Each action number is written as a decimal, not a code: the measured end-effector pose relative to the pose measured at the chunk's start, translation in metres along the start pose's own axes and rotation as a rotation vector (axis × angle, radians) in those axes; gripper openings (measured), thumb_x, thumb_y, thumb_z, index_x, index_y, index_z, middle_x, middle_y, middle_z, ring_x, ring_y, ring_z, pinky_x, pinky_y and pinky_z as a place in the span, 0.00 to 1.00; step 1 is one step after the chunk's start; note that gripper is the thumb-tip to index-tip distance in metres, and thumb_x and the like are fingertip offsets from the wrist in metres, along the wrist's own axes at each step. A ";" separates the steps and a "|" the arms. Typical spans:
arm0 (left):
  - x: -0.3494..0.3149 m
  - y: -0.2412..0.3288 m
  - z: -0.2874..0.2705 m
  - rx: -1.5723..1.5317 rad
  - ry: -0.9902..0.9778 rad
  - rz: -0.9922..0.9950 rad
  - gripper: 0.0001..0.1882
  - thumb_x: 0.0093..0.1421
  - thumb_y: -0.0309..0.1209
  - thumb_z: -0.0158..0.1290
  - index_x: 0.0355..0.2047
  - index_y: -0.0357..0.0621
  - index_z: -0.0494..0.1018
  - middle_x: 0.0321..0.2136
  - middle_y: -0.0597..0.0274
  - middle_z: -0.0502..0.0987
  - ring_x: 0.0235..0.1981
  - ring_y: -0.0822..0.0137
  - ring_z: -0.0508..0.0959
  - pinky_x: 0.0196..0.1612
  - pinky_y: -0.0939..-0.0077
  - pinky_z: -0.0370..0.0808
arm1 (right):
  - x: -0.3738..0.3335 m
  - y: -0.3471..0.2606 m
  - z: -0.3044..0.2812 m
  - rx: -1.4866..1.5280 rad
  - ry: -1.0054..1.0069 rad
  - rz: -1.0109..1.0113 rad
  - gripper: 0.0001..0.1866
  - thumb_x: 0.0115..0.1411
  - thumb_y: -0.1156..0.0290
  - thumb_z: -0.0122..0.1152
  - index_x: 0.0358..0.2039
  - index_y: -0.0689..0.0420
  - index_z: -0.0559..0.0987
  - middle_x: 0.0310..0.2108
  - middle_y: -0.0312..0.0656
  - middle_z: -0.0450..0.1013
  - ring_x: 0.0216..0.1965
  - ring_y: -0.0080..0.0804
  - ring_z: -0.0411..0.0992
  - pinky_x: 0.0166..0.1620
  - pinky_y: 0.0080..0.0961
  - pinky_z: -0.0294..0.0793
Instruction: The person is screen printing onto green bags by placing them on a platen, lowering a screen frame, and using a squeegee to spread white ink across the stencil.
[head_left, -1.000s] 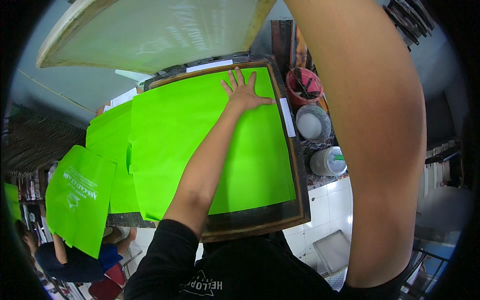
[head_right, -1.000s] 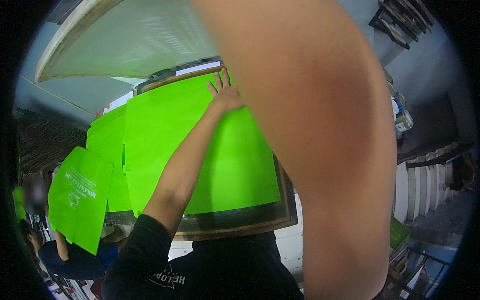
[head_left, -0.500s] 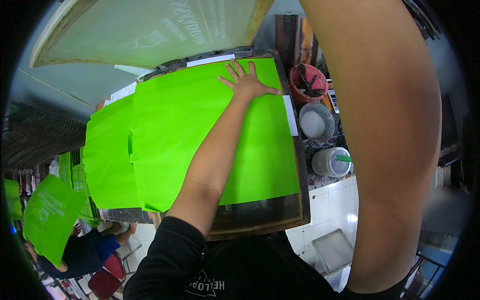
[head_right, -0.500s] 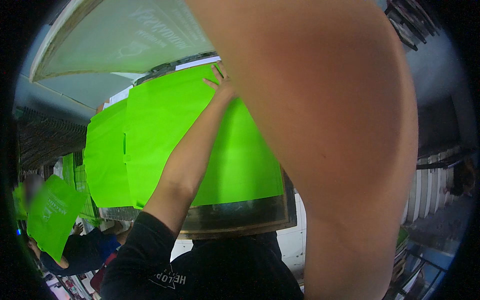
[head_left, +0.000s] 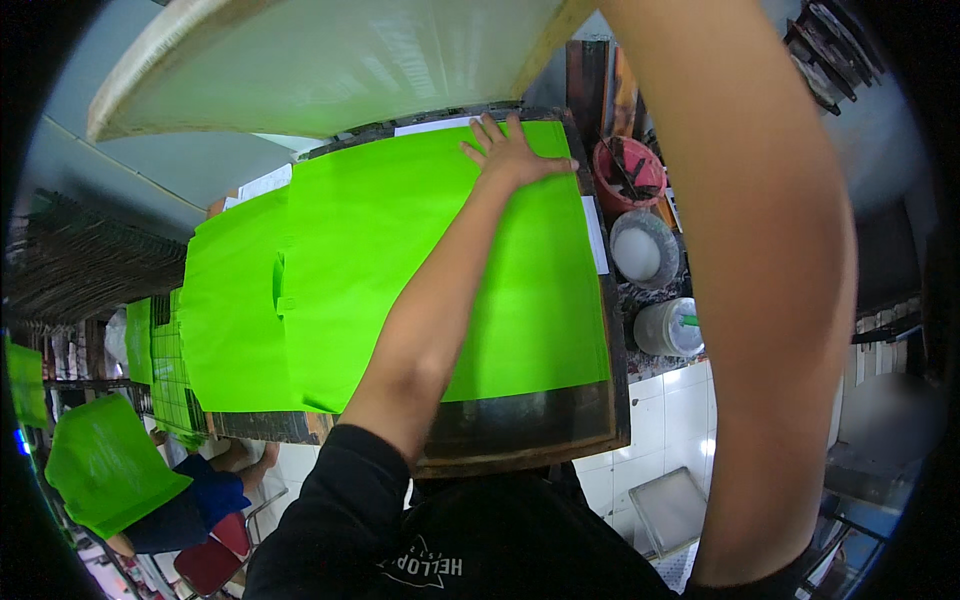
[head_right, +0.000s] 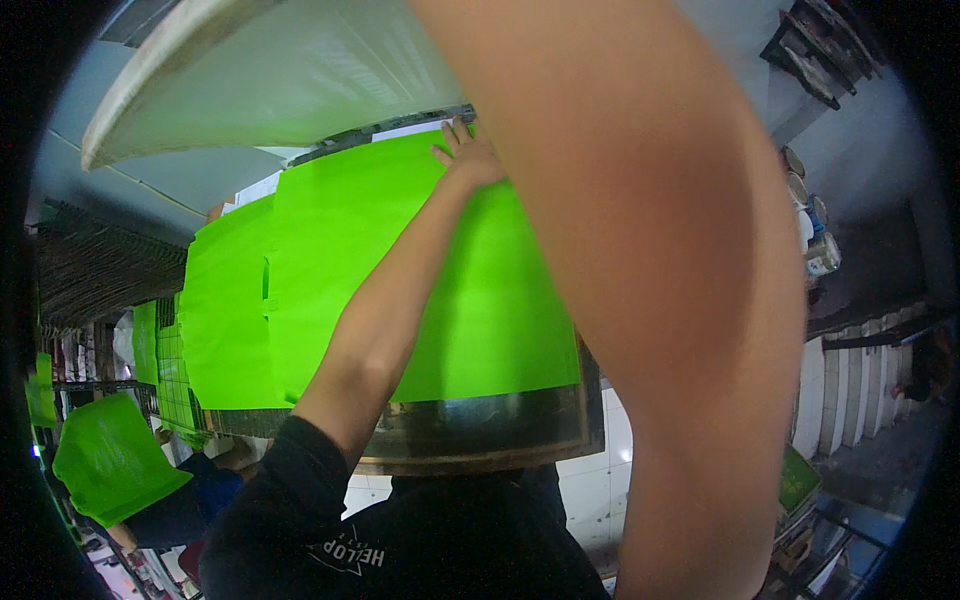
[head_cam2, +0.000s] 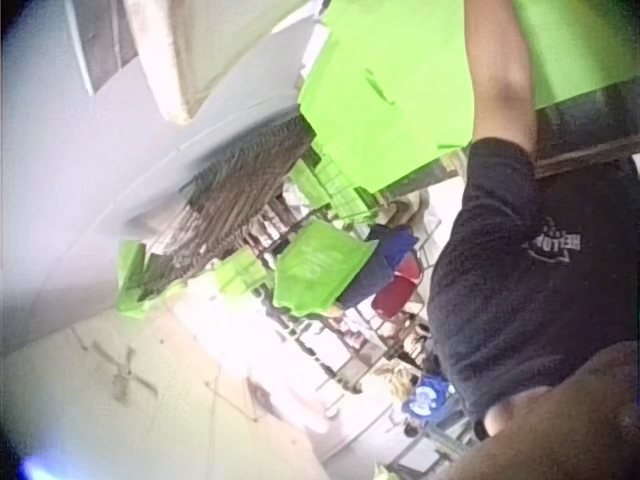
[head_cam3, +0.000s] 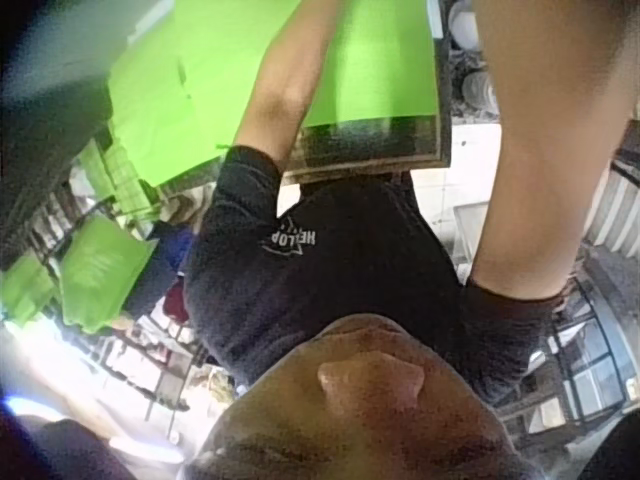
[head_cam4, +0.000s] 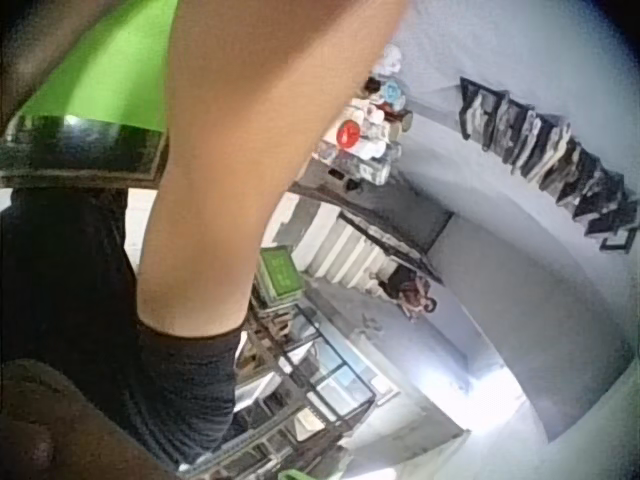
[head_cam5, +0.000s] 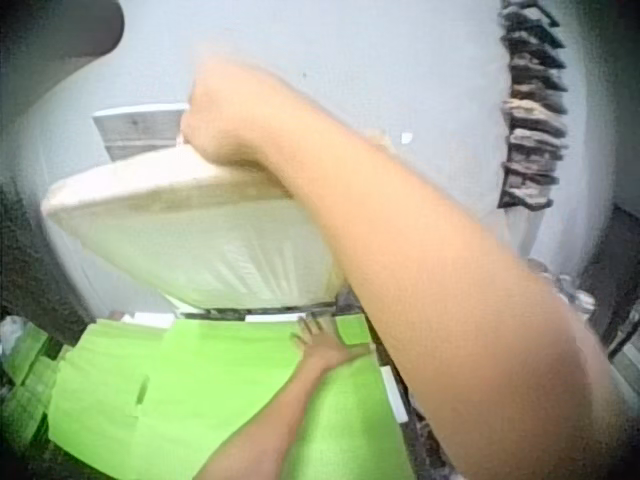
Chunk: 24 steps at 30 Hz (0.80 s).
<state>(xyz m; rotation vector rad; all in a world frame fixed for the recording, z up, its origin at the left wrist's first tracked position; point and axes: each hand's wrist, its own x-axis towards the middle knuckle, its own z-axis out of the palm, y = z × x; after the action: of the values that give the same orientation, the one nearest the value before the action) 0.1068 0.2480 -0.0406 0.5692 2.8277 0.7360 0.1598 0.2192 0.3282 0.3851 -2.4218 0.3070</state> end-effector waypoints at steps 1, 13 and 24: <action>-0.014 0.000 -0.015 -0.290 0.009 0.121 0.65 0.44 0.66 0.67 0.71 0.39 0.53 0.70 0.29 0.49 0.73 0.38 0.45 0.69 0.34 0.46 | -0.018 -0.010 -0.007 0.023 -0.046 0.056 0.15 0.65 0.68 0.56 0.37 0.69 0.85 0.37 0.59 0.81 0.37 0.51 0.79 0.46 0.42 0.79; -0.374 -0.138 -0.099 -1.344 -0.079 -0.241 0.17 0.65 0.38 0.59 0.34 0.31 0.80 0.26 0.48 0.83 0.26 0.65 0.83 0.34 0.74 0.78 | -0.289 -0.080 0.083 0.284 -0.100 0.046 0.07 0.62 0.66 0.60 0.33 0.55 0.76 0.26 0.42 0.74 0.32 0.42 0.75 0.33 0.39 0.76; -0.383 -0.162 -0.053 -1.304 -0.217 -0.460 0.18 0.65 0.36 0.61 0.21 0.36 0.77 0.14 0.62 0.75 0.11 0.74 0.71 0.17 0.80 0.67 | -0.321 -0.073 0.123 0.227 -0.469 0.065 0.11 0.62 0.62 0.63 0.32 0.57 0.77 0.25 0.45 0.75 0.28 0.45 0.76 0.30 0.40 0.74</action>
<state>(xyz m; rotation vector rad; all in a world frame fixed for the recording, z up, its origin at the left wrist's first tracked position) 0.3916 -0.0596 -0.0519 -0.2086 1.5961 1.8889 0.3524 0.1752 0.0372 0.5273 -2.8712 0.5787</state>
